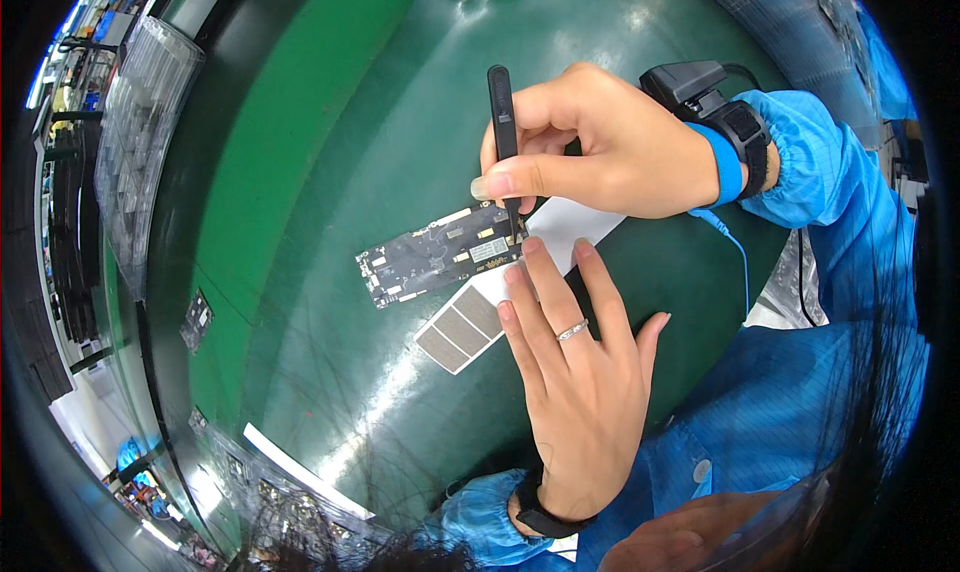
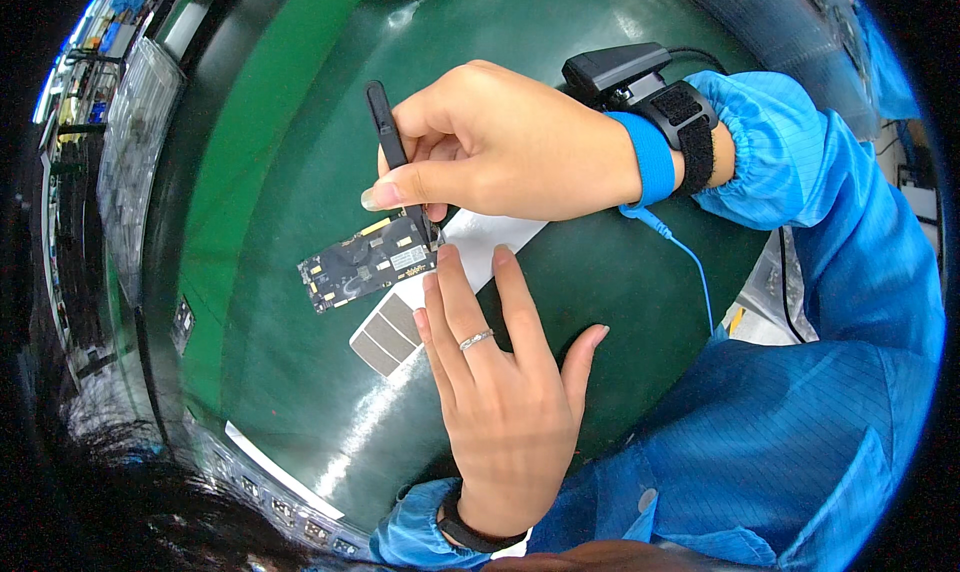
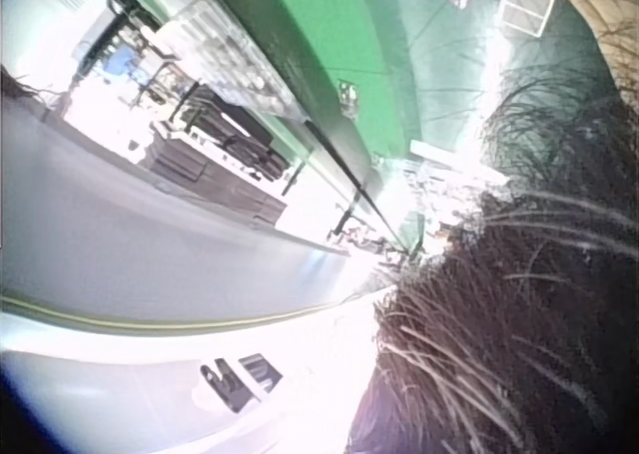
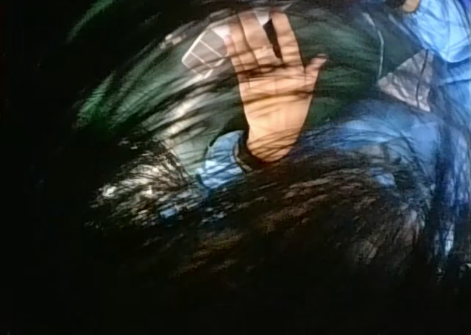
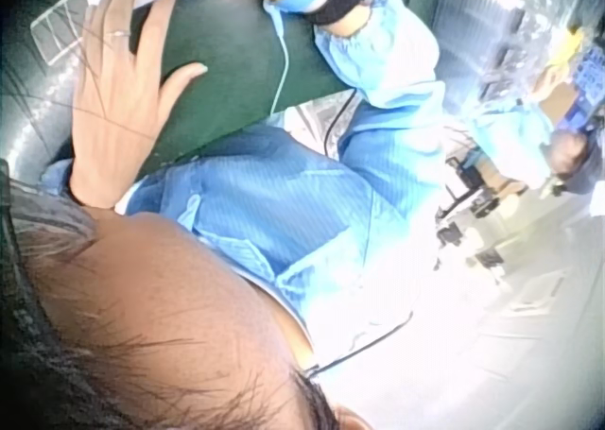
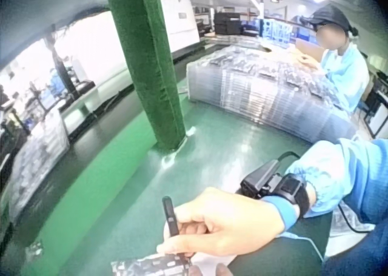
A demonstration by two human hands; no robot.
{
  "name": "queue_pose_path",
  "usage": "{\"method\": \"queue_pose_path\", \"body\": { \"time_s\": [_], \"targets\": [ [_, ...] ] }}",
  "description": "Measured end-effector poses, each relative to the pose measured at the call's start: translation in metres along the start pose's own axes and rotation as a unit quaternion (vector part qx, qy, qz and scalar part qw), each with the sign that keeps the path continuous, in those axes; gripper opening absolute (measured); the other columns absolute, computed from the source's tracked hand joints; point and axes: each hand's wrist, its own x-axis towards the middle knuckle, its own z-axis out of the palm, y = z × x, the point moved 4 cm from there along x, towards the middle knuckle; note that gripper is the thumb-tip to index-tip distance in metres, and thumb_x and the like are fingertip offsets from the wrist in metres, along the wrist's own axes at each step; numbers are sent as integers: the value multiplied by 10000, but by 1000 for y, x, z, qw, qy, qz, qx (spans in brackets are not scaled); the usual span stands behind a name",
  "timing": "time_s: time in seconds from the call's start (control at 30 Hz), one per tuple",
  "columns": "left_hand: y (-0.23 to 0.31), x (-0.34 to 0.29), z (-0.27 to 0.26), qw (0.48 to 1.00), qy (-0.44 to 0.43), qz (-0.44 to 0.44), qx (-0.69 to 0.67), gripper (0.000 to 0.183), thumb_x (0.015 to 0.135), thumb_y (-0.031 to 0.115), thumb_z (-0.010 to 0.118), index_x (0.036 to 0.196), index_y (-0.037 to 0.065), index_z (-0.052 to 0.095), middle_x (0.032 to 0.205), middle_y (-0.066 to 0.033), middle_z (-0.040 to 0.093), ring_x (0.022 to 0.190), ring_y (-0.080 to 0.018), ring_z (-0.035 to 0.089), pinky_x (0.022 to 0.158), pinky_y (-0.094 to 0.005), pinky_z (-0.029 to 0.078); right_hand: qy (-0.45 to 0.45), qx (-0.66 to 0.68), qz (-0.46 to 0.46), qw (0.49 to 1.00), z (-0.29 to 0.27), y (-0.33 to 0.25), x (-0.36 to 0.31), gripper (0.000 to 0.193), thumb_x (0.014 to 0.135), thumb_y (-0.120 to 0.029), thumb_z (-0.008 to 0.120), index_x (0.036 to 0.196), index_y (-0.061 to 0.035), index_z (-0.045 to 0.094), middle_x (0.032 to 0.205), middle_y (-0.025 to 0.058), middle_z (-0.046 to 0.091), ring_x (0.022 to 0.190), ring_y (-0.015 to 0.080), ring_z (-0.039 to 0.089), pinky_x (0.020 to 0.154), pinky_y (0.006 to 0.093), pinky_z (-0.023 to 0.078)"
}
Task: The worker is assembling or inspecting small circuit board components on a production line bench.
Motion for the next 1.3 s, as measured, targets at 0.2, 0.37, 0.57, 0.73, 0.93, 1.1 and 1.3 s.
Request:
{"method": "queue_pose_path", "body": {
  "time_s": [0.2, 0.37, 0.57, 0.73, 0.93, 1.1, 1.3],
  "targets": [
    [-2, 1, 0, 1000, 1, -1, -3, 779, 947, 608, 668, 1481, 49, 570, 1572, -307, 446, 1438, -454, 494, 1186, -498, 433, 1, 10, 10, 1000, 2, 3, 4, 293, 996, -253, 759, 952, 37, 752, 755, 84, 731, 699, 118, 694, 640, 278, 536],
    [0, 2, 4, 1000, -5, 1, -16, 773, 953, 589, 674, 1484, 38, 561, 1573, -325, 431, 1439, -461, 492, 1176, -498, 444, 5, 14, 6, 1000, 1, 9, 1, 296, 998, -255, 755, 953, 37, 753, 752, 85, 732, 695, 118, 692, 637, 275, 532],
    [-1, 0, 4, 1000, -5, -2, -16, 774, 963, 588, 664, 1493, 35, 549, 1578, -330, 421, 1449, -468, 479, 1181, -501, 436, 0, -4, 11, 1000, 2, 5, 2, 293, 997, -255, 754, 951, 34, 756, 741, 85, 730, 674, 117, 687, 614, 275, 527],
    [1, 3, 5, 997, 14, 5, -71, 841, 891, 492, 776, 1492, -32, 510, 1545, -370, 391, 1403, -560, 456, 1144, -601, 449, 8, 3, 7, 1000, -1, 8, 1, 288, 996, -255, 756, 946, 28, 759, 733, 84, 730, 654, 117, 681, 595, 273, 520],
    [0, 4, 5, 997, 19, 5, -71, 837, 891, 493, 775, 1489, -31, 513, 1560, -366, 374, 1403, -560, 454, 1143, -606, 450, 4, -11, 19, 1000, -2, 8, 2, 288, 995, -254, 758, 944, 29, 759, 727, 84, 729, 658, 117, 685, 595, 272, 520],
    [-2, 6, 5, 1000, 4, -3, -27, 757, 955, 582, 672, 1481, 49, 563, 1575, -336, 424, 1447, -467, 479, 1197, -514, 416, 9, 0, 0, 1000, -1, 8, 2, 288, 993, -250, 759, 941, 32, 758, 729, 88, 729, 666, 120, 689, 608, 277, 526],
    [0, 8, 8, 997, 43, 6, -66, 842, 866, 500, 789, 1473, -21, 526, 1559, -363, 374, 1375, -546, 471, 1131, -607, 460, 13, -3, 3, 1000, -3, 8, 2, 290, 989, -252, 764, 942, 34, 757, 737, 94, 734, 667, 123, 688, 616, 283, 529]
  ]
}}
